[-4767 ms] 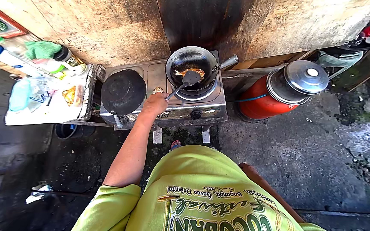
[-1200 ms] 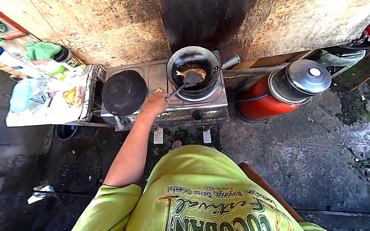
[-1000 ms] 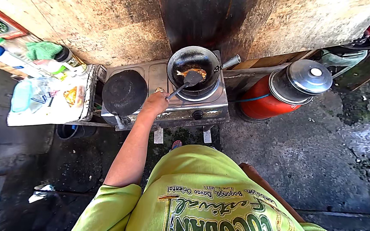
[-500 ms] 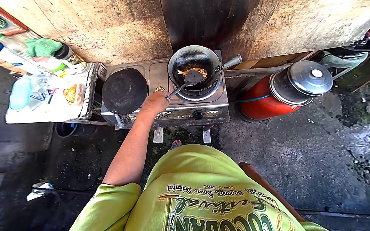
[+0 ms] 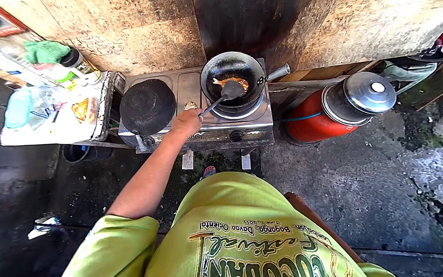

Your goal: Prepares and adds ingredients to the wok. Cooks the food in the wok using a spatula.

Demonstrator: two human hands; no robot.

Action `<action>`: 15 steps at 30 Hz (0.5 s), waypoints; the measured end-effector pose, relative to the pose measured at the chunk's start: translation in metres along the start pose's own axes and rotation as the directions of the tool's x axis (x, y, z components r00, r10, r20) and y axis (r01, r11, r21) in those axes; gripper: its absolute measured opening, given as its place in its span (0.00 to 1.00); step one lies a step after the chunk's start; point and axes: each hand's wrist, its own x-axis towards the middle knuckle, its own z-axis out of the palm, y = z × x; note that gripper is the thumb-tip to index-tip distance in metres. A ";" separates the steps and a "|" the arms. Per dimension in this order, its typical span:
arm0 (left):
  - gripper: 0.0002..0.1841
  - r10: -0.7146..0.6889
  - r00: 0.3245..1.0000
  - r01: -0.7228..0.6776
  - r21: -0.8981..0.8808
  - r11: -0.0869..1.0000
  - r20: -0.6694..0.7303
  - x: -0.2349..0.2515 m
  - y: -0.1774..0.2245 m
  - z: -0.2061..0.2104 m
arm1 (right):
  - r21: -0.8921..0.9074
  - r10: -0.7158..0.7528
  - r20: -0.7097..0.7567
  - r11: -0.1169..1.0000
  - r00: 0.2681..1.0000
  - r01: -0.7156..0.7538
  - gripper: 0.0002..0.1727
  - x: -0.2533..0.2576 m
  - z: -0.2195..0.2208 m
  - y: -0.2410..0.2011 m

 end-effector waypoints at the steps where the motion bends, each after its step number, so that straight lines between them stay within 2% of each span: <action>1: 0.23 0.005 1.000 -0.005 0.046 0.999 -0.003 0.000 0.002 0.001 | -0.063 -0.012 0.021 0.998 1.000 0.014 0.26 0.002 0.003 0.001; 3: 0.24 0.025 1.000 -0.026 0.138 0.990 0.011 -0.003 0.004 0.000 | -0.172 -0.041 0.092 0.984 0.995 0.056 0.27 0.001 0.007 0.000; 5: 0.24 0.057 0.998 -0.061 0.162 0.985 0.031 -0.002 0.001 -0.008 | -0.165 -0.055 0.086 0.984 0.995 0.069 0.26 -0.003 0.006 -0.001; 9: 0.24 0.107 0.992 -0.112 0.091 0.989 0.061 0.007 -0.011 -0.009 | 0.047 -0.009 -0.046 0.999 0.999 0.011 0.25 -0.008 -0.001 0.008; 11: 0.25 0.132 0.990 -0.134 0.048 0.990 0.048 0.007 -0.022 -0.006 | 0.098 -0.012 -0.052 0.995 0.999 0.017 0.24 -0.015 -0.005 0.001; 15: 0.23 0.158 0.987 -0.157 -0.045 0.987 0.039 0.014 -0.029 -0.012 | 0.206 -0.135 -0.102 0.966 0.986 0.154 0.23 -0.025 -0.026 -0.026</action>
